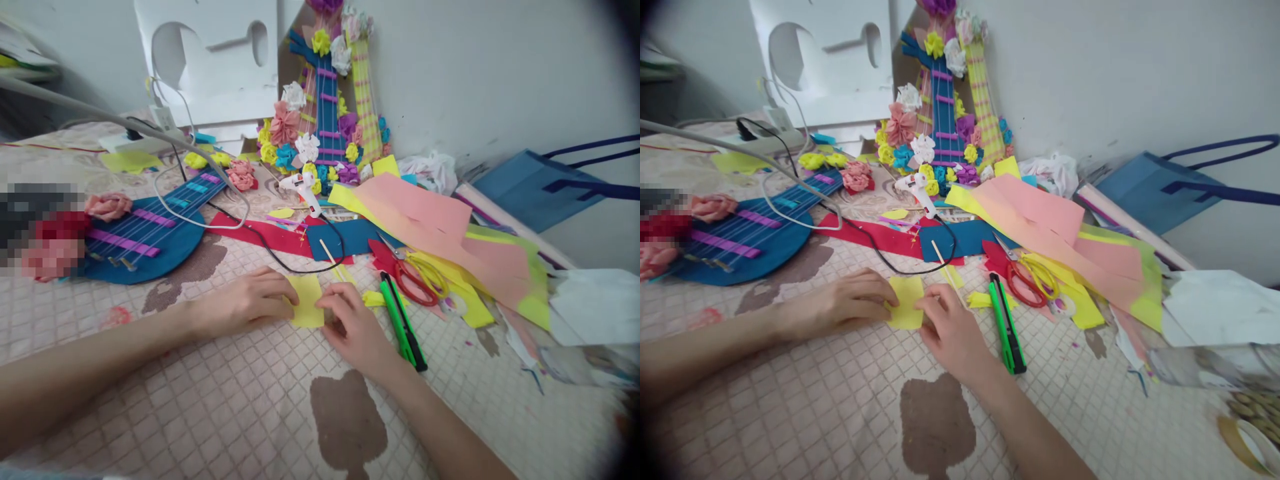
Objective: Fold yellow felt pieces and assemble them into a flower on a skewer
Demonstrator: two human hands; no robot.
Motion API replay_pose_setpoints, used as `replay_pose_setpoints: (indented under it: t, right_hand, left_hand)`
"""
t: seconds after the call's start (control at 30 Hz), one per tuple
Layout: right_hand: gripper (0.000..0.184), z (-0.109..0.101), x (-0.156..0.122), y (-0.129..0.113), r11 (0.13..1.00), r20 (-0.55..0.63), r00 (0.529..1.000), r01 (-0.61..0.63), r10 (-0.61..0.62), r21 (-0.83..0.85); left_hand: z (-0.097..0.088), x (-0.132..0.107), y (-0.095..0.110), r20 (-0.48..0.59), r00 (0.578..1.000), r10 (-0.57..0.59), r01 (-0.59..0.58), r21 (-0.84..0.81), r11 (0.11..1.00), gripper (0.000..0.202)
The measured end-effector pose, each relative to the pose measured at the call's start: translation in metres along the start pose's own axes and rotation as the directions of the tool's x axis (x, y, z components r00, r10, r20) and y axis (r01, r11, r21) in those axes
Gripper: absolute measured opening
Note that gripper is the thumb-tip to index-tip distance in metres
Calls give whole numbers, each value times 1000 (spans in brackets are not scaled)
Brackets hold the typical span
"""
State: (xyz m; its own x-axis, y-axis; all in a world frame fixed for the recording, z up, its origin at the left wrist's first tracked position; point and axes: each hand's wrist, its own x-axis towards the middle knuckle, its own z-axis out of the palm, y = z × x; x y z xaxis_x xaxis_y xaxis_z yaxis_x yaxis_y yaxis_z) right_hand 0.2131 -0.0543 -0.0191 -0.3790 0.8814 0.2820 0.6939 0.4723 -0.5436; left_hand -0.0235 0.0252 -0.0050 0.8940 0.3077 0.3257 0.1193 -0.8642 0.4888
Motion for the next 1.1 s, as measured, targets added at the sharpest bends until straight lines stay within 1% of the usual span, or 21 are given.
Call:
replay_pose_setpoints:
  t: [0.07, 0.13, 0.2, 0.23, 0.33, 0.47, 0.57, 0.63, 0.7, 0.77, 0.83, 0.93, 1.0, 1.1]
  right_hand:
    - [22, 0, 0, 2, 999, 57, 998, 44, -42, -32]
    - [15, 0, 1, 4, 997, 68, 996, 63, -61, -37]
    - [12, 0, 0, 5, 997, 72, 995, 69, -66, -29]
    - [12, -1, 0, 5, 997, 75, 995, 71, -69, -24]
    - [11, -4, -1, 5, 997, 92, 993, 81, -79, -15]
    - [12, -10, -3, 3, 996, 110, 990, 86, -86, 1]
    - [13, -14, -6, 3, 998, 117, 992, 57, -57, 5]
    - [16, -15, -8, 5, 999, 111, 993, 34, -36, 20]
    - [21, -16, -9, 6, 999, 118, 993, 16, -22, 50]
    - [20, -17, -8, 7, 996, 142, 990, 4, -16, 84]
    - [17, -18, -6, 8, 993, 157, 987, -11, -7, 114]
    - [15, -18, -5, 7, 989, 146, 989, -50, 29, 139]
    - [15, -17, -4, 6, 984, 143, 988, -86, 63, 156]
    - [13, -13, -2, 5, 976, 128, 986, -127, 105, 178]
  left_hand:
    - [4, -3, -2, 19, 1000, -16, 17, -9, 1000, 20]
    - [7, -3, -2, -4, 1000, -27, 27, 1, 1000, 20]
    - [9, -3, -1, -33, 999, -37, 38, 37, 999, 21]
    - [9, -3, 0, -36, 999, -39, 41, 62, 997, 20]
    - [8, -3, 4, -1, 999, -41, 41, 123, 992, 18]
    - [8, -1, 5, 10, 1000, -8, 6, 133, 991, 18]
    - [10, 5, 5, 35, 999, 13, -18, 140, 990, 18]
    - [10, 11, 5, 61, 998, 8, -16, 136, 991, 16]
    - [10, 18, 5, 91, 996, -6, -4, 110, 994, 14]
    - [10, 24, 4, 115, 993, -20, 14, 58, 998, 12]
    - [9, 30, 3, 130, 991, -41, 44, -21, 999, 11]
    - [7, 33, 2, 140, 985, -101, 122, -154, 980, 9]
    - [7, 32, 2, 124, 981, -149, 173, -207, 963, 7]
    - [8, 28, 5, 62, 977, -205, 214, -235, 948, 8]
